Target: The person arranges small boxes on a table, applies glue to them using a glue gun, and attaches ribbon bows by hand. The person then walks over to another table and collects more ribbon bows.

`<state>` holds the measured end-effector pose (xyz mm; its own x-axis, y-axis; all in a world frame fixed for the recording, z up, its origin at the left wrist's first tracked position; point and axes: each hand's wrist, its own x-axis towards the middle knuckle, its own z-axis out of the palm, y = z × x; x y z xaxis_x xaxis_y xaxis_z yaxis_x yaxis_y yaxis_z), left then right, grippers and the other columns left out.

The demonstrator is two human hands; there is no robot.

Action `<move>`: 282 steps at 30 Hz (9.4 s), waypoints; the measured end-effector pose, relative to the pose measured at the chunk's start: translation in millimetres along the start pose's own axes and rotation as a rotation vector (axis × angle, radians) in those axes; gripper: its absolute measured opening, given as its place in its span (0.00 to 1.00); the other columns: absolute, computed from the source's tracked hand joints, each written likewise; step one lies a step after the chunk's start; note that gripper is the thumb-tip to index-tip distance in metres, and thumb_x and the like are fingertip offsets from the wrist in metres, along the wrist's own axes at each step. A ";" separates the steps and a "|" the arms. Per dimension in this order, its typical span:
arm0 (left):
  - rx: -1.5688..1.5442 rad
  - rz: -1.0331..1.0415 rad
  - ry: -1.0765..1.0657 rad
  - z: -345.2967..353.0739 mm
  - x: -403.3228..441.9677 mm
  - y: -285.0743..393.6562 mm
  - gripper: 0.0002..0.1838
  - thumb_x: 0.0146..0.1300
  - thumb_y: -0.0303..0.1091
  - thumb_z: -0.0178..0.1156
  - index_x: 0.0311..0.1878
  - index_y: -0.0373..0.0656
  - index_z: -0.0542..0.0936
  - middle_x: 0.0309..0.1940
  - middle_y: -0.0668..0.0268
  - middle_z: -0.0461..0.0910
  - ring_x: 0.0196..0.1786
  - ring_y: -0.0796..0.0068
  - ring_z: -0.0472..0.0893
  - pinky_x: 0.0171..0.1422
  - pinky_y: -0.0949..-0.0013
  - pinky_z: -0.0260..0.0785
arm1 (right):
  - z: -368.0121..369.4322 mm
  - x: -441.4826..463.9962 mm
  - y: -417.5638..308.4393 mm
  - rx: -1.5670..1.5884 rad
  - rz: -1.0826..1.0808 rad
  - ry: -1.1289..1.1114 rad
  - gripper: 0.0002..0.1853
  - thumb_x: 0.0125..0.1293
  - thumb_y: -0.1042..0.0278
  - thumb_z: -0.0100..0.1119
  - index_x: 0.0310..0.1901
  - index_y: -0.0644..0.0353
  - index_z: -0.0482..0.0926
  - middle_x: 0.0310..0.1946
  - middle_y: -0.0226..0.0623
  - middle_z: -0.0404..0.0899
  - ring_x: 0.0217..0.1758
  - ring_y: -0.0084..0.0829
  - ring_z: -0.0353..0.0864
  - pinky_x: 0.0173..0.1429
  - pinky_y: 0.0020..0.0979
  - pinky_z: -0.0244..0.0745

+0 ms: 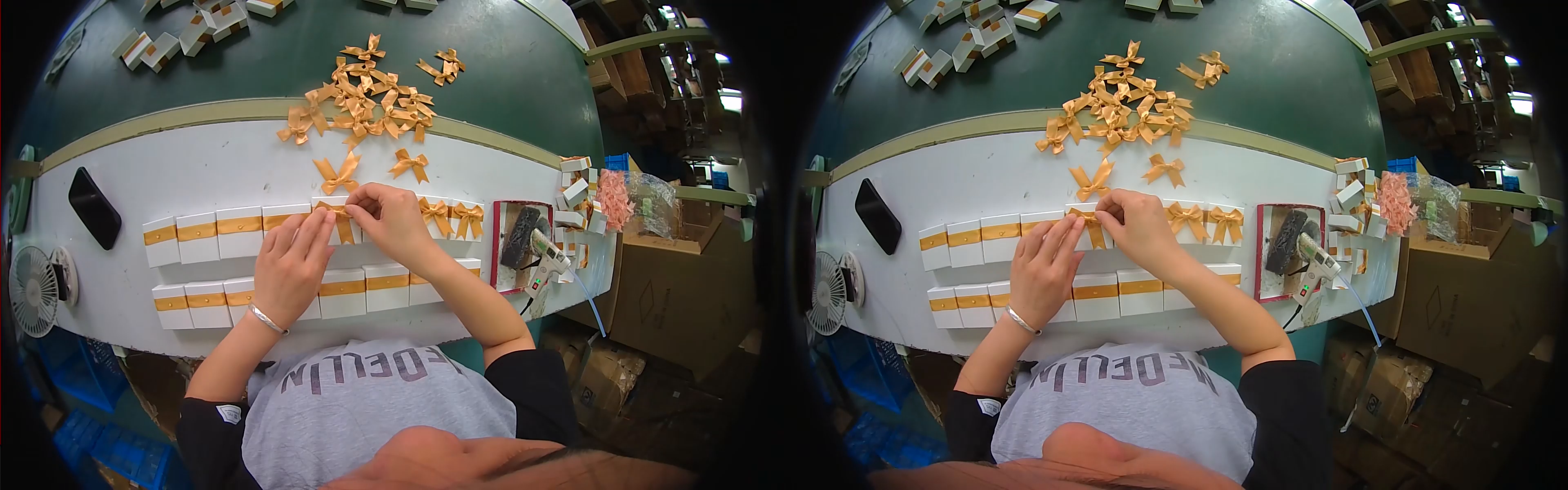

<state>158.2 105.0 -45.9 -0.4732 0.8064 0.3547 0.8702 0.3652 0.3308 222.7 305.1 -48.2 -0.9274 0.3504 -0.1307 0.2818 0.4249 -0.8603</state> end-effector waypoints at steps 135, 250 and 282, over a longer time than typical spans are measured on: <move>-1.280 -0.609 -0.101 -67.6 -18.3 -74.2 0.11 0.71 0.29 0.71 0.52 0.34 0.86 0.39 0.65 0.90 0.40 0.80 0.88 0.44 0.75 0.82 | 47.0 4.2 -81.0 0.482 -0.075 -0.300 0.09 0.77 0.68 0.66 0.49 0.67 0.82 0.39 0.33 0.87 0.39 0.20 0.85 0.45 0.24 0.81; 0.231 -0.552 0.296 -125.5 -134.0 -164.0 0.13 0.69 0.29 0.68 0.55 0.42 0.83 0.44 0.63 0.84 0.48 0.64 0.83 0.47 0.61 0.77 | 221.6 76.5 -132.7 0.080 -0.210 -0.264 0.09 0.70 0.71 0.66 0.38 0.71 0.84 0.28 0.47 0.87 0.29 0.38 0.86 0.37 0.36 0.81; 0.162 -0.366 0.126 -128.6 -80.3 -143.8 0.20 0.66 0.16 0.61 0.61 0.38 0.83 0.59 0.58 0.83 0.63 0.57 0.79 0.67 0.57 0.73 | -11.1 85.3 13.3 -0.441 -0.057 0.232 0.08 0.66 0.69 0.70 0.43 0.62 0.85 0.37 0.39 0.89 0.40 0.35 0.89 0.47 0.38 0.82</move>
<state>53.5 -72.1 -9.5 -0.7595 0.5506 0.3464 0.6472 0.6934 0.3169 150.0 349.9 -65.3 -0.8794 0.4714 0.0664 0.3557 0.7434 -0.5665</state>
